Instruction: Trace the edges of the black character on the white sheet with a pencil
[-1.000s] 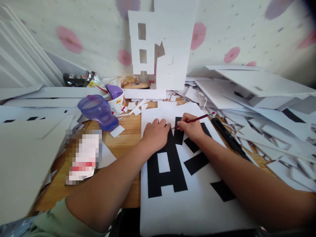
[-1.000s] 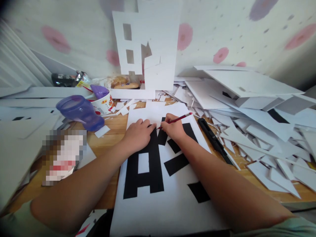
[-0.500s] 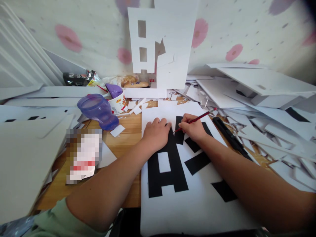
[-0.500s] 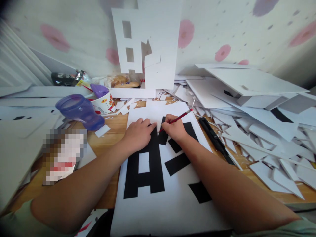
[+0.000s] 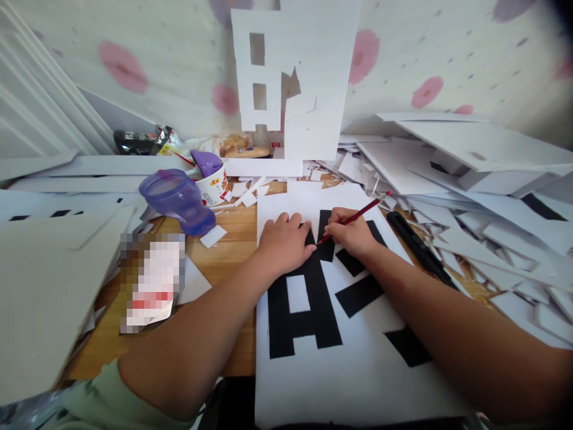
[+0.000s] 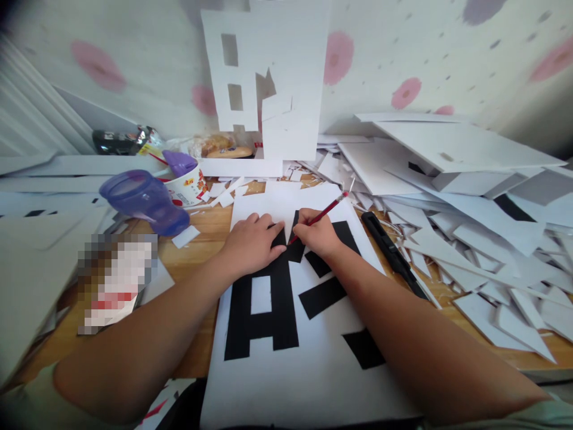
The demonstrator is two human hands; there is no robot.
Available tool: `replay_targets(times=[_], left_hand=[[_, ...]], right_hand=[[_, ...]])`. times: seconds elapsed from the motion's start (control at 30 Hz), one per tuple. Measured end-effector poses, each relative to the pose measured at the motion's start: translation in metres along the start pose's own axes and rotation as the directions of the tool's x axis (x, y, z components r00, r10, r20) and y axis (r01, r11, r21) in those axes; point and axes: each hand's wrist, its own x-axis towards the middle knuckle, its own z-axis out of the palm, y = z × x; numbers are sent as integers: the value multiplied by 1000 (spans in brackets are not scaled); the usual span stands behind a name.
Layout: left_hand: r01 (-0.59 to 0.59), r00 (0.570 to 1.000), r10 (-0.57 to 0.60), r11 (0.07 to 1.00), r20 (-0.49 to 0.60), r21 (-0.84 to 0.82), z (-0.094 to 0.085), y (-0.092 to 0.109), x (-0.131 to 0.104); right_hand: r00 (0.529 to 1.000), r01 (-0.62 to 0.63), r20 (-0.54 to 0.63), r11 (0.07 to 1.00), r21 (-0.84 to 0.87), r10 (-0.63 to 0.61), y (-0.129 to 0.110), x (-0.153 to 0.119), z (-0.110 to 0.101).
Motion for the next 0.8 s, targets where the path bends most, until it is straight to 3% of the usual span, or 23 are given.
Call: replay_targets(times=[0.57,0.8], left_hand=[[-4,999,5,1000,35,-14,1,-2,0],[-6,999,6,1000,33,-4,-2,-1,0]], right_hand=[[999,-33,44,999,42,32,-6,-1,0],[999,-26,-15,995,98,28,1,3,-2]])
